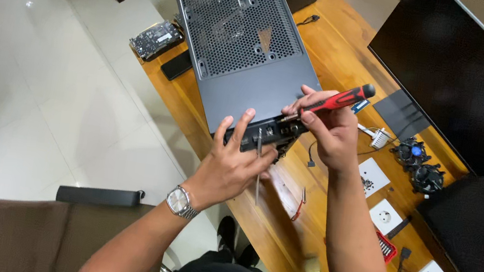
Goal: The person uses a screwdriver to tighten screws on the rear I/O panel of a computer case. They work on multiple screw holes around the ports, securing the metal plate to the case.
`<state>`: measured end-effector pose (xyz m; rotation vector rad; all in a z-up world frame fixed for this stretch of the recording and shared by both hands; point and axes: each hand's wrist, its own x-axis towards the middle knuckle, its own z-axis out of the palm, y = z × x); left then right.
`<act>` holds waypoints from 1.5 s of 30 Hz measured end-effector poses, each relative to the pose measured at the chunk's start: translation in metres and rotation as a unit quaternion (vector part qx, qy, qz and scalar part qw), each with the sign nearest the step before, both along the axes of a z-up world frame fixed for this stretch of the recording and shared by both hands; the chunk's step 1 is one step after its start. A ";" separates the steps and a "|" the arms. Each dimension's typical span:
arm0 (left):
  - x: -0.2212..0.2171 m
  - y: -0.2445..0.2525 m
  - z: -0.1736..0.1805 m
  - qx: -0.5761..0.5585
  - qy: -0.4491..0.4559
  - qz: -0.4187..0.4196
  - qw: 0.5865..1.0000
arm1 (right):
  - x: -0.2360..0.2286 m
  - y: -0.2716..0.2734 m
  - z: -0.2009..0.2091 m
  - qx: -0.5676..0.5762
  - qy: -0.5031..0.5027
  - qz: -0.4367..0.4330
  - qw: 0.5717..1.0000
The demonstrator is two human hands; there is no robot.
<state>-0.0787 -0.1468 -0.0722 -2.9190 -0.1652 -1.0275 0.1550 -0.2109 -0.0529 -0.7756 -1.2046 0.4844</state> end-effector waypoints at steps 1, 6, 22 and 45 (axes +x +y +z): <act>0.000 0.002 -0.001 0.003 -0.007 -0.007 1.000 | 0.000 0.001 -0.001 -0.012 0.000 -0.012 1.000; -0.011 0.009 -0.003 -0.030 -0.043 -0.071 0.996 | -0.001 0.006 -0.018 -0.023 0.043 -0.032 0.998; -0.001 0.049 0.031 -0.151 -0.140 -0.252 0.946 | -0.029 -0.004 -0.066 0.029 0.047 -0.126 0.990; -0.005 0.048 0.017 0.000 -0.135 -0.172 0.976 | -0.032 0.000 -0.093 0.052 0.103 -0.088 0.989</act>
